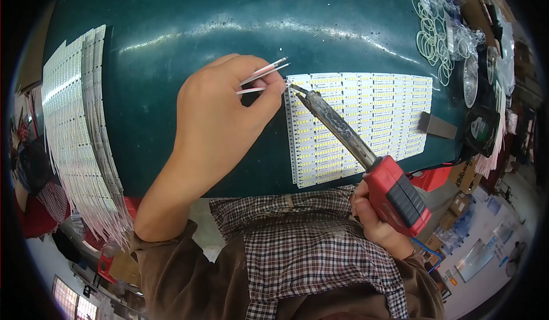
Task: The person solders wire leads onto LED strip circuit boards using a soldering iron, sets the tool down, and picks up a black plastic housing.
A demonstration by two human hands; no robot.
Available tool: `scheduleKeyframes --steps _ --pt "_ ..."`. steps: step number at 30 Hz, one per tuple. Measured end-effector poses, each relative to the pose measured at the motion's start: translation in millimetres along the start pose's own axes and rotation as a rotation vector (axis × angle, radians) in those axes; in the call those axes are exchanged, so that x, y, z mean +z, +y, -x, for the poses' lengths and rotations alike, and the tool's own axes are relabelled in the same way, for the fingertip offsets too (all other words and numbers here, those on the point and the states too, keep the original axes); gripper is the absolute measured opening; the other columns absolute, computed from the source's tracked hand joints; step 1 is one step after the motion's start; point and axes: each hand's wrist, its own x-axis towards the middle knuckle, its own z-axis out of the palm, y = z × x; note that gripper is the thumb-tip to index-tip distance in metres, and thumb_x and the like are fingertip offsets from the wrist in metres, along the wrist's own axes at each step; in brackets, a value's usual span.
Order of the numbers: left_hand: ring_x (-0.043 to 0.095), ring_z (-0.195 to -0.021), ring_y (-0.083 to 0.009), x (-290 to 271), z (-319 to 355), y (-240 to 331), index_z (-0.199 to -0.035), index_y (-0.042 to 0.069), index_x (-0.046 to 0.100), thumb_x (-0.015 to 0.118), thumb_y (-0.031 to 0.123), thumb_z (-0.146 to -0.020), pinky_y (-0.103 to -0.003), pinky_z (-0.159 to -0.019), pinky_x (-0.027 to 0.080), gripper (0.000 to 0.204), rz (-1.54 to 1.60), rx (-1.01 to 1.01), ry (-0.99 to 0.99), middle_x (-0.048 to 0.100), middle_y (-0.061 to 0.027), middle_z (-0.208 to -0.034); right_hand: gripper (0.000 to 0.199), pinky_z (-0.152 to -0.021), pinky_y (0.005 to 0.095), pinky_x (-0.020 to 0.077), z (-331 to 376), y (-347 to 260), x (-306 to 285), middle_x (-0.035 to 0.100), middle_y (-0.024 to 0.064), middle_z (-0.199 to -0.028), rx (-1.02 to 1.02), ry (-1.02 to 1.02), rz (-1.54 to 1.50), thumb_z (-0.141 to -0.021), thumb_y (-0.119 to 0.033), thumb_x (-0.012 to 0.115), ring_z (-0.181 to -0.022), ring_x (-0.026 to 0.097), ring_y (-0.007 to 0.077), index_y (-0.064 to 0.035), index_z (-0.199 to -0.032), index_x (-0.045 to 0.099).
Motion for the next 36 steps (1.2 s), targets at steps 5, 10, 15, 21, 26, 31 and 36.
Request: scheduleKeyframes --steps 5,10,15,21,26,31,36 --pt "0.061 -0.075 -0.0115 4.4 2.9 1.6 -0.091 -0.001 0.071 0.073 0.003 -0.084 -0.024 -0.063 0.046 0.008 -0.109 0.137 0.103 0.067 -0.0054 -0.082 0.032 -0.063 0.0343 0.0531 0.4 1.0 4.1 0.068 0.0139 -0.091 -0.007 0.039 -0.006 -0.08 -0.007 0.074 -0.073 0.068 0.0297 0.0 -0.11 0.067" --pt "0.069 -0.069 -0.0238 7.2 3.7 4.2 -0.085 0.003 0.071 0.073 0.009 -0.08 -0.033 -0.06 0.051 0.008 -0.213 0.179 0.161 0.067 -0.0089 -0.077 0.032 -0.064 0.0342 0.0533 3.4 0.3 0.5 0.067 0.0123 -0.087 -0.006 0.056 0.021 -0.079 -0.007 0.075 -0.073 0.068 0.0278 -0.0012 -0.109 0.068" --pt "0.068 -0.068 -0.0244 7.9 3.5 6.6 -0.085 0.004 0.07 0.074 0.009 -0.079 -0.034 -0.059 0.051 0.009 -0.304 0.219 0.181 0.066 -0.0081 -0.077 0.027 -0.067 0.0328 0.0543 6.3 -2.6 -1.8 0.069 0.0096 -0.086 0.092 0.065 -0.114 -0.081 -0.008 0.075 -0.075 0.069 0.0255 -0.0031 -0.106 0.069" --pt "0.064 -0.069 -0.0281 -8.7 3.7 12.4 -0.088 0.003 0.069 0.066 0.013 -0.091 -0.036 -0.061 0.048 0.011 -0.24 0.134 0.105 0.064 -0.01 -0.079 0.024 -0.068 0.0329 0.0549 10.2 -4.0 -0.9 0.069 0.0095 -0.087 0.123 0.129 -0.167 -0.081 -0.008 0.075 -0.076 0.069 0.0246 -0.0029 -0.103 0.069" --pt "0.055 -0.07 -0.0068 -31.5 6.1 24.6 -0.106 -0.006 0.068 0.057 0.012 -0.102 -0.021 -0.065 0.044 0.022 -0.166 0.178 0.232 0.063 -0.0028 -0.078 0.023 -0.067 0.0337 0.0546 14.3 -4.4 -2.9 0.068 0.0092 -0.086 0.156 0.097 -0.154 -0.08 -0.006 0.073 -0.074 0.069 0.0251 -0.0028 -0.102 0.068" --pt "0.051 -0.061 -0.0034 -13.5 14.3 28.6 -0.096 0.0 0.063 0.066 0.007 -0.095 -0.019 -0.055 0.038 0.008 -0.046 0.009 0.041 0.059 0.0011 -0.071 0.024 -0.064 0.0343 0.0532 17.4 -1.4 -3.1 0.066 0.0091 -0.084 0.147 0.092 -0.149 -0.079 -0.006 0.074 -0.071 0.067 0.0262 -0.0029 -0.102 0.068" --pt "0.034 -0.053 -0.0057 2.4 15.5 19.3 -0.088 0.002 0.067 0.072 0.009 -0.088 -0.024 -0.049 0.028 0.008 -0.234 0.127 0.128 0.061 0.0 -0.071 0.024 -0.06 0.0344 0.0514 18.4 5.6 -0.5 0.065 0.0093 -0.084 0.062 0.079 -0.033 -0.078 -0.009 0.074 -0.068 0.065 0.0274 -0.0029 -0.101 0.068"
